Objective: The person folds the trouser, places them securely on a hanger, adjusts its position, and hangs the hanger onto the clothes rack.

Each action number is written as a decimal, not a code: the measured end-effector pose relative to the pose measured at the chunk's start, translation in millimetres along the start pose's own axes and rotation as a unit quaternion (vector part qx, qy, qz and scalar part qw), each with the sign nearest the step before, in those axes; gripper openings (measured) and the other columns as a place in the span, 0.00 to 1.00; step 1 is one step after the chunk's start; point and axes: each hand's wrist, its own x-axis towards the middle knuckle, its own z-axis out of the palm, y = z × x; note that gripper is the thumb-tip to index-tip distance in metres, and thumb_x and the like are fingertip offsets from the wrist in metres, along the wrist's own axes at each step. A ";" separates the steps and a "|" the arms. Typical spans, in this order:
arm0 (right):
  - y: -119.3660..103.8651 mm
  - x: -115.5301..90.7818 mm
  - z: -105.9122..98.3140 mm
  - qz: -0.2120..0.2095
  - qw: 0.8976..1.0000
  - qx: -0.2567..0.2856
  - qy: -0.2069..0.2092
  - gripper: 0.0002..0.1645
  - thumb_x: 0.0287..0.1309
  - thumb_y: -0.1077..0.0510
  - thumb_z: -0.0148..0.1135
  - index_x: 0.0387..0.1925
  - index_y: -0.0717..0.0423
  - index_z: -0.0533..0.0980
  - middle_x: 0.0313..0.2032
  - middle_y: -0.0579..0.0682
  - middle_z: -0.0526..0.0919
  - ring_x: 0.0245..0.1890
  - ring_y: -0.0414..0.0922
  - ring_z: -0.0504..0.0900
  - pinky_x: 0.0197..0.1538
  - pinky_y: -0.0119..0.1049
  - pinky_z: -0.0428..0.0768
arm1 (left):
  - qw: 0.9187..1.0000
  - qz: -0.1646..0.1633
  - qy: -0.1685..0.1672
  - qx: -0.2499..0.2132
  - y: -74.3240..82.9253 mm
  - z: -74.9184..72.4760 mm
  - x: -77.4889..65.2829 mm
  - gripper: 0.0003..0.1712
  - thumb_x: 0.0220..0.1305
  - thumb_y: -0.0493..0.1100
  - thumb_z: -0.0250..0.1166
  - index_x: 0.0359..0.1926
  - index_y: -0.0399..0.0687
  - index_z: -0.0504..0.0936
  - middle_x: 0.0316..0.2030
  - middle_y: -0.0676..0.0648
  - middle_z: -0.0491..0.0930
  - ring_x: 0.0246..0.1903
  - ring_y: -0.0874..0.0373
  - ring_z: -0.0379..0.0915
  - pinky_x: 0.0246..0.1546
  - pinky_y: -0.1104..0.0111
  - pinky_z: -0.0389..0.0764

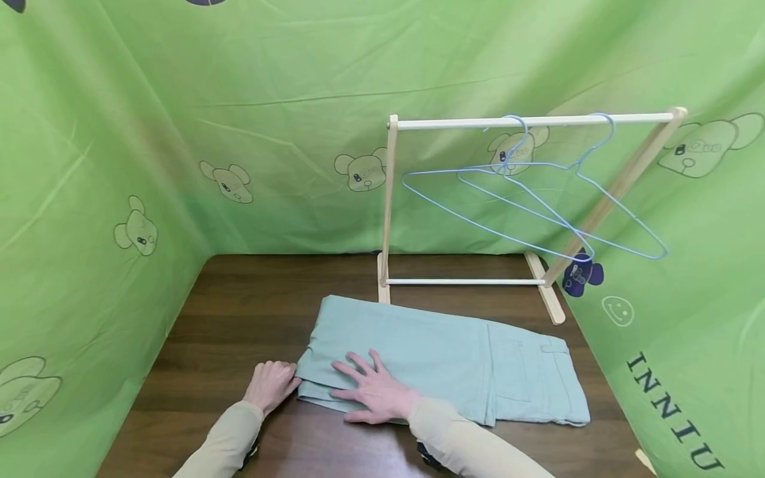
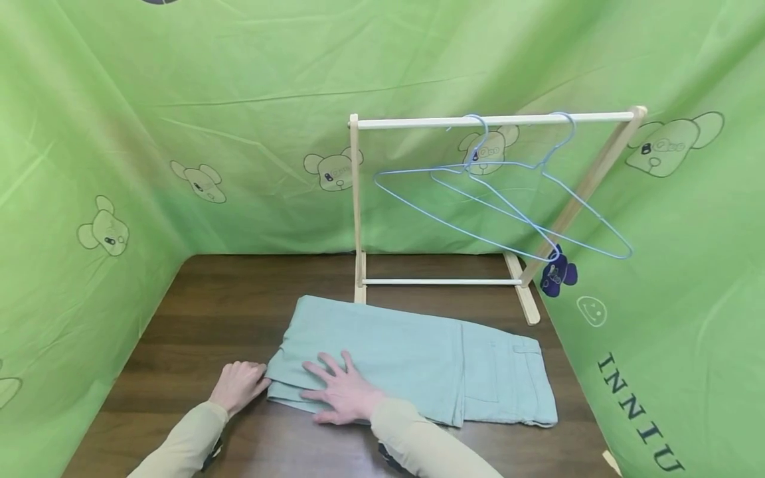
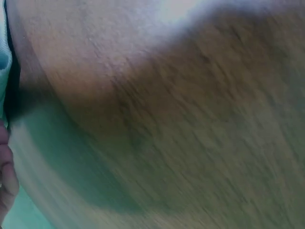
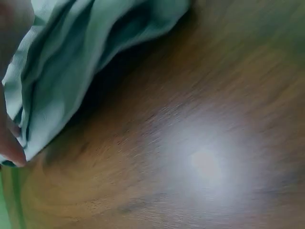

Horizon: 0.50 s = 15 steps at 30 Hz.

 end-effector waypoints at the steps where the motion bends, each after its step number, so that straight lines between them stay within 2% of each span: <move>1: -2.9 4.6 0.0 0.010 1.000 -0.008 -0.009 0.32 0.67 0.27 0.47 0.70 0.23 0.66 0.79 0.46 0.54 0.78 0.56 0.55 0.69 0.68 0.63 | 1.000 0.006 0.006 0.000 -0.5 0.4 -0.6 0.23 0.43 0.47 0.74 0.13 0.53 0.65 0.10 0.54 0.68 0.10 0.54 0.68 0.10 0.64 0.64; 4: -10.4 14.5 0.2 0.051 0.998 -0.017 -0.023 0.34 0.65 0.24 0.47 0.69 0.22 0.67 0.80 0.44 0.53 0.79 0.55 0.55 0.67 0.70 0.64 | 0.999 0.028 0.025 0.001 -1.8 2.1 -2.7 0.23 0.42 0.48 0.75 0.13 0.54 0.65 0.10 0.55 0.67 0.09 0.56 0.66 0.10 0.66 0.62; 8: -15.7 23.5 0.5 0.105 0.993 0.011 -0.048 0.35 0.61 0.21 0.47 0.67 0.22 0.70 0.80 0.43 0.52 0.79 0.55 0.55 0.64 0.74 0.65 | 0.997 0.059 0.045 0.005 -3.8 3.0 -5.4 0.24 0.40 0.49 0.76 0.12 0.54 0.65 0.09 0.56 0.65 0.08 0.58 0.63 0.10 0.68 0.59; 11: -12.4 28.5 -1.1 0.116 0.989 0.059 -0.065 0.36 0.60 0.21 0.50 0.66 0.24 0.72 0.80 0.43 0.53 0.78 0.56 0.55 0.63 0.76 0.63 | 0.996 0.070 0.050 0.003 -4.8 2.9 -5.8 0.24 0.40 0.48 0.75 0.12 0.53 0.65 0.09 0.56 0.66 0.08 0.58 0.63 0.10 0.69 0.58; 15: -0.7 32.2 -6.6 0.107 0.981 0.148 -0.073 0.31 0.62 0.28 0.56 0.63 0.29 0.77 0.79 0.45 0.57 0.78 0.58 0.55 0.65 0.78 0.58 | 0.997 0.067 0.040 0.001 -5.7 3.4 -6.5 0.22 0.41 0.48 0.74 0.13 0.54 0.66 0.10 0.56 0.67 0.09 0.57 0.64 0.10 0.68 0.59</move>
